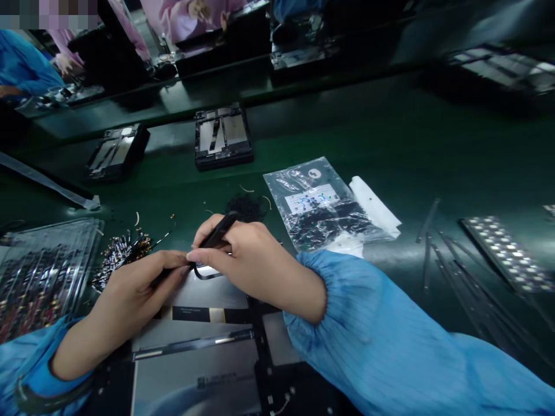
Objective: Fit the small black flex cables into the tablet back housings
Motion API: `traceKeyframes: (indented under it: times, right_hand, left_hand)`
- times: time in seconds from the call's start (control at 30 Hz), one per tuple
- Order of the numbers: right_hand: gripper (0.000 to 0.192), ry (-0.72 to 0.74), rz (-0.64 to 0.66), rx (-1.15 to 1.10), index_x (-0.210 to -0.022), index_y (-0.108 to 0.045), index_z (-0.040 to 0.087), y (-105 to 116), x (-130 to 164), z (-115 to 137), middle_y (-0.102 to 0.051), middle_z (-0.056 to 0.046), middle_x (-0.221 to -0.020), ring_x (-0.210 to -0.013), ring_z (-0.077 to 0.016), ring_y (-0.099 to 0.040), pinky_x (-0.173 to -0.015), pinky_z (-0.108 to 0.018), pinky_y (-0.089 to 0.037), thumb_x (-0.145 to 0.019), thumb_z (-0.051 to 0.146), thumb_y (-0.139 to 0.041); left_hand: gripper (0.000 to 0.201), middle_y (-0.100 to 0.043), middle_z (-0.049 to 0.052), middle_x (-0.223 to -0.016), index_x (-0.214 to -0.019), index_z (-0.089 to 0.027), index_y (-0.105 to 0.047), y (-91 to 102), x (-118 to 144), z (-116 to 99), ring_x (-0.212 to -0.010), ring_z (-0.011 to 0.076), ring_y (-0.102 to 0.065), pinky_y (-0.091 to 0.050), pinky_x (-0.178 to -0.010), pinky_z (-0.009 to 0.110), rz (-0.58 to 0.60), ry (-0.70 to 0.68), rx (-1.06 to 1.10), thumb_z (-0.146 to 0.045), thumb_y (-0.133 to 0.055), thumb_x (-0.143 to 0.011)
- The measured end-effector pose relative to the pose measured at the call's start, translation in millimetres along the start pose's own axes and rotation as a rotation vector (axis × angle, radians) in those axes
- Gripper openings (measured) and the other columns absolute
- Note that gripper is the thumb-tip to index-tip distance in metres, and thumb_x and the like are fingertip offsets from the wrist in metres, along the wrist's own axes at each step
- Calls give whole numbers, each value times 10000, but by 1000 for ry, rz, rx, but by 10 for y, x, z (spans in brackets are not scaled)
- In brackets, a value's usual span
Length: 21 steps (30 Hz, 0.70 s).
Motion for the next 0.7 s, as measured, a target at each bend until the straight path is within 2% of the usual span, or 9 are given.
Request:
traceKeyframes:
  times: [0.4,0.7]
  right_hand:
    - [66,-1,-18,11,-804,-640,216,11,10,-8,-676,19,-860,-749,-125,-659,-634,-216,-503,-822,280,-643]
    - [83,-45,-9,-11,-823,-645,214,2,15,-15,-686,5,-865,-772,-144,-663,-626,-232,-512,-811,296,-653]
  left_hand:
    - [148,-728,-6,-990,-992,-228,-607,0,-1,1,-852,123,-692,-547,-791,217,-17,-14,13,-235,-472,-932]
    - [157,-731,-7,-928,-987,-215,-631,13,-12,1,-822,117,-687,-533,-760,201,-4,30,36,-237,-490,-921]
Point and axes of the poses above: each hand's wrist, its own x-axis away from the middle knuckle, its own y-axis out of the back of the hand, z = x × y, the point moved 2 cm from there along -x, towards the middle knuckle
